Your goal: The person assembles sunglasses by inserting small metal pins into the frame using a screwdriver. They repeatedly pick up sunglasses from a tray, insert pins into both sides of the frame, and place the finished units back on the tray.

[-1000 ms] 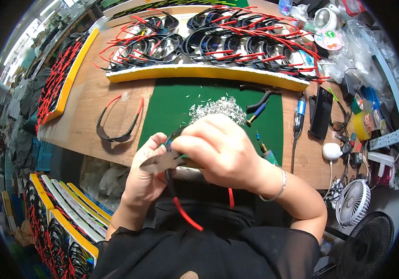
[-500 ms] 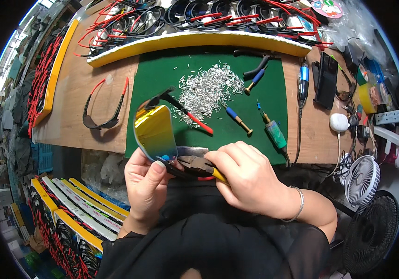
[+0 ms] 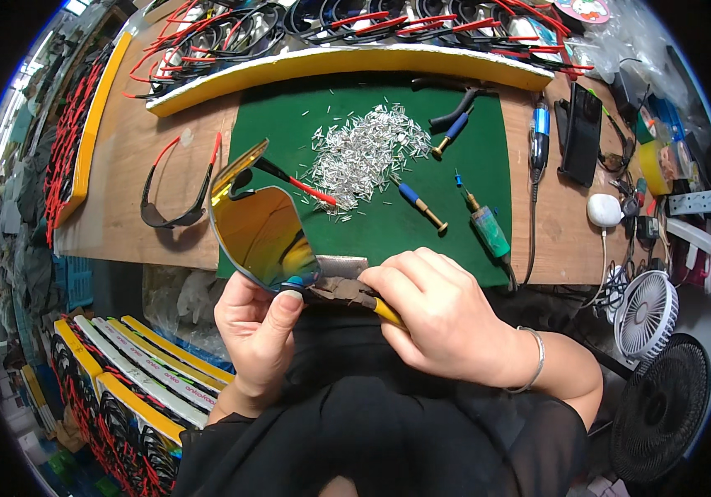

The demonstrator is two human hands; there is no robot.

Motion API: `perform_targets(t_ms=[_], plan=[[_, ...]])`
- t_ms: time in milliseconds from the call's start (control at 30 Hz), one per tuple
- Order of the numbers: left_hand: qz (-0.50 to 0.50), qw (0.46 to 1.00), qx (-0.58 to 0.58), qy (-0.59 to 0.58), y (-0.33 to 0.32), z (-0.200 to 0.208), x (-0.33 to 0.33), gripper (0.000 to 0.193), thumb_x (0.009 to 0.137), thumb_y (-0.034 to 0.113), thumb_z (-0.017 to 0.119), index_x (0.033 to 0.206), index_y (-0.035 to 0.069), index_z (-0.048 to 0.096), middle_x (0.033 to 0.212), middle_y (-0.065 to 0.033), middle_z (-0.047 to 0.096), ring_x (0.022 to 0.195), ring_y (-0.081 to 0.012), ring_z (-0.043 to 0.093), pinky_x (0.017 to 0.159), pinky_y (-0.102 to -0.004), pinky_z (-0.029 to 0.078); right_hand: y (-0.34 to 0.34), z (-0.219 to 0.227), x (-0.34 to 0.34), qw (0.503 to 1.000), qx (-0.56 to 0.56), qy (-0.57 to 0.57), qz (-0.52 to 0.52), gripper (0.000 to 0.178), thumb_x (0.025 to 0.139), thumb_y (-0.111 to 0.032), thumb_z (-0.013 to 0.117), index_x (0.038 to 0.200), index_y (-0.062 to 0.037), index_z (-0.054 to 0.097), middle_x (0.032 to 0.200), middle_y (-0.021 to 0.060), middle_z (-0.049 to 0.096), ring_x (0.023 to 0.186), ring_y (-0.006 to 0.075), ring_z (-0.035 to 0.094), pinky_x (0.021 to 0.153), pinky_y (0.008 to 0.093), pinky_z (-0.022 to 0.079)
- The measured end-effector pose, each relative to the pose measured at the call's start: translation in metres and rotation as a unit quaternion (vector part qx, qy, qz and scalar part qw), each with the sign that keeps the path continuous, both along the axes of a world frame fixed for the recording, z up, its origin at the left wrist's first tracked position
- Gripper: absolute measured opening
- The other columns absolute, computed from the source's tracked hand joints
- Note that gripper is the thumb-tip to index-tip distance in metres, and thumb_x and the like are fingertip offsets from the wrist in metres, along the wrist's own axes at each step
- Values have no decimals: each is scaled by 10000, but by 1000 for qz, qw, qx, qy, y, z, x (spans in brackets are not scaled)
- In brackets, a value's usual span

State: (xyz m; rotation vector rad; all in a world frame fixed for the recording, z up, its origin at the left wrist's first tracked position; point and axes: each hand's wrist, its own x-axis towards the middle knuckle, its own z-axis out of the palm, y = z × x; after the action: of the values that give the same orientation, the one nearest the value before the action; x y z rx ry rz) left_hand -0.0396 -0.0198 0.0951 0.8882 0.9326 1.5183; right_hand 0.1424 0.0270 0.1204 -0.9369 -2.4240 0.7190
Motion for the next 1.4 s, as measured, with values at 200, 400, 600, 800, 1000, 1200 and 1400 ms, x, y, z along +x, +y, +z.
perform_targets(t_ms=[200,400,600,800,1000,1200,1400], plan=[[-15,1000,19,13,1,2,-1,235,814,-25,582,1035,-71,518,986,-112,597,892,-127,551,805,-254,445,3,5,5,996,-83,-3,32,304,642,-20,616,932,-2,529,777,123,524,694,280,533,633,345,447],[-41,998,-11,44,3,9,-9,186,802,-25,597,975,-75,552,939,-101,608,841,-112,555,763,-236,452,1,9,10,984,-170,24,55,271,658,-25,611,914,6,527,739,130,522,674,293,541,606,352,451],[-100,991,-90,-19,4,7,-15,180,800,-2,606,962,-67,561,897,-84,616,799,-90,559,711,-215,462,0,20,13,994,52,-86,39,282,635,-27,626,899,0,533,744,120,516,679,282,536,606,344,446],[-61,996,-57,35,2,14,-4,188,799,19,615,966,-55,570,857,-63,622,762,-74,564,679,-202,463,0,16,16,982,-174,18,66,274,625,-23,624,885,-1,538,724,106,511,627,260,520,554,336,428],[-123,983,-126,-57,1,10,-14,220,794,23,618,993,-55,569,883,-66,626,775,-64,562,689,-198,459,4,13,13,966,241,-89,36,216,618,-44,597,828,-13,555,715,66,493,582,185,460,501,285,362],[-80,995,-19,56,-1,11,-9,190,807,-45,577,989,-84,540,966,-114,607,829,-108,568,746,-239,471,3,19,12,997,-34,-42,49,278,640,-58,636,893,-21,527,730,104,488,638,268,502,601,340,434],[-50,991,-1,126,-1,6,-12,184,790,-17,617,956,-77,564,830,-71,619,734,-73,553,665,-205,460,5,27,10,990,-115,-48,64,230,701,-78,628,892,-15,516,725,113,497,657,291,513,607,361,436]])
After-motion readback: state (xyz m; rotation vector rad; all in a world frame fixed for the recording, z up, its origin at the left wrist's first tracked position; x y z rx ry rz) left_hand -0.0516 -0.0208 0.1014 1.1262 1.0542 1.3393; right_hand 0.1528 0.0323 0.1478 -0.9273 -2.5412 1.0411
